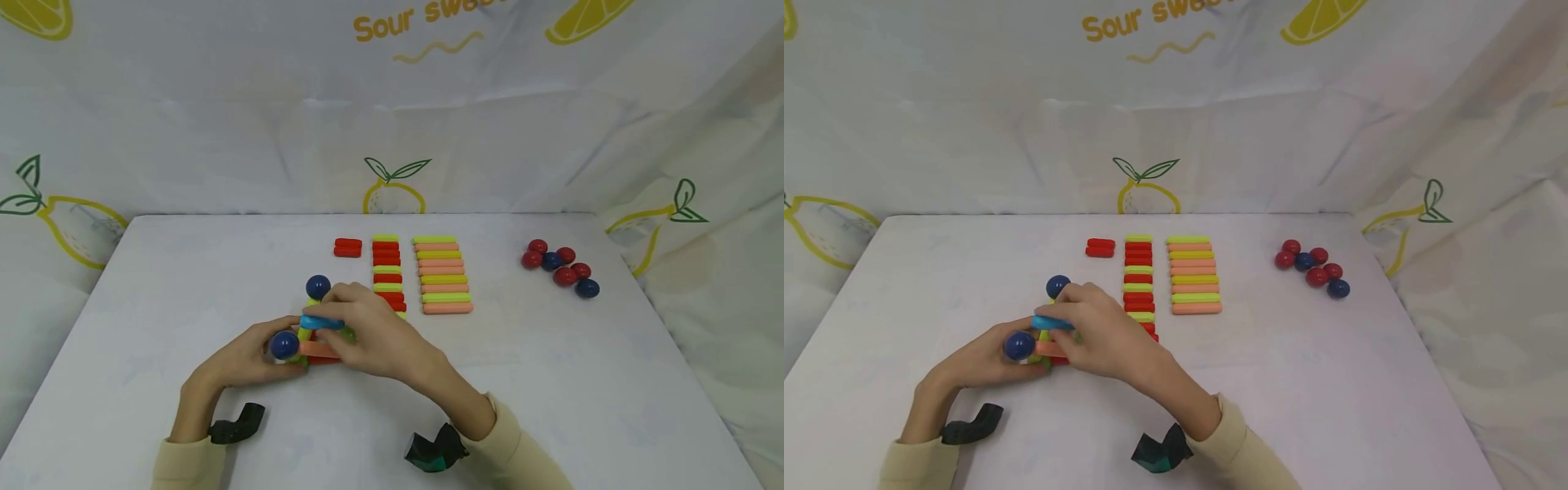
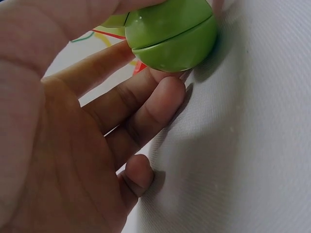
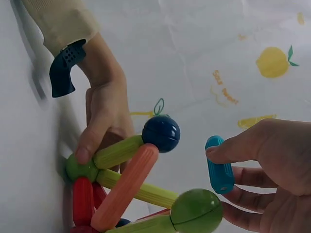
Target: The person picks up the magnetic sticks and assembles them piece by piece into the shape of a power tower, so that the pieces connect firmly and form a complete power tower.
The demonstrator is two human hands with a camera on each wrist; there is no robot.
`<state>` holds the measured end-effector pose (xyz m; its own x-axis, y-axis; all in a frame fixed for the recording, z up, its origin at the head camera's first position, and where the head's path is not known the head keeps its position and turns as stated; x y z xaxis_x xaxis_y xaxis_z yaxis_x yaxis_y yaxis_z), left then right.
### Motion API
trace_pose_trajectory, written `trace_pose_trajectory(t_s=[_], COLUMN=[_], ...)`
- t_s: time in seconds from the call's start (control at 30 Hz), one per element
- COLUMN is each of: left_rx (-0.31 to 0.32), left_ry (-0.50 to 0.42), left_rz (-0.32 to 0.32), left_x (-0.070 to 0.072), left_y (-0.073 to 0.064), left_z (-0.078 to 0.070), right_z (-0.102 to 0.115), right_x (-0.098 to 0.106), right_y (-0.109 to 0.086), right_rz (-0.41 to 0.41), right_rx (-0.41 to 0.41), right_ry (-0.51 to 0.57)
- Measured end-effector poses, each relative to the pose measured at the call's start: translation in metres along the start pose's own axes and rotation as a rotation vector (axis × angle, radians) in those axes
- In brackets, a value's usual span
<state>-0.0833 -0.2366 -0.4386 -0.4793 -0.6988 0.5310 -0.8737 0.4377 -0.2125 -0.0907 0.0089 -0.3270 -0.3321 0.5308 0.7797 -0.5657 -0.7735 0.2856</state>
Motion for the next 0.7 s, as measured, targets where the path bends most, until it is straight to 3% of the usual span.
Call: trace_pose_trajectory(t_s=[0.2, 0.53, 0.7], left_rx=[-0.015, -0.002, -0.002], left_ry=[0.007, -0.006, -0.003], left_rz=[-0.004, 0.003, 0.000], left_x=[0.000, 0.000, -0.001], left_y=[0.000, 0.001, 0.001], left_z=[0.000, 0.002, 0.002], right_z=[0.008, 0.005, 0.005], right_x=[-0.009, -0.018, -0.021], right_y=[0.000, -0.003, -0.002], right_rz=[0.091, 0.121, 0.144], right_rx=[0.007, -0.030, -0.031], right_ry=[0.006, -0.044, -0.126])
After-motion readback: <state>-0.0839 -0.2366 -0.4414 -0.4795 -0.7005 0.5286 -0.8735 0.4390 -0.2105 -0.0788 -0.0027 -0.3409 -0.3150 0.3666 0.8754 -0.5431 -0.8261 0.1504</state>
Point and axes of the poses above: each hand's wrist, its own y-axis towards the middle knuckle, its own x-axis out of the back of the hand, z = x × y, the point moved 1 cm from there along y, towards the middle knuckle, and after that the axes turned 9 degrees about x, right-handed, at the moved point
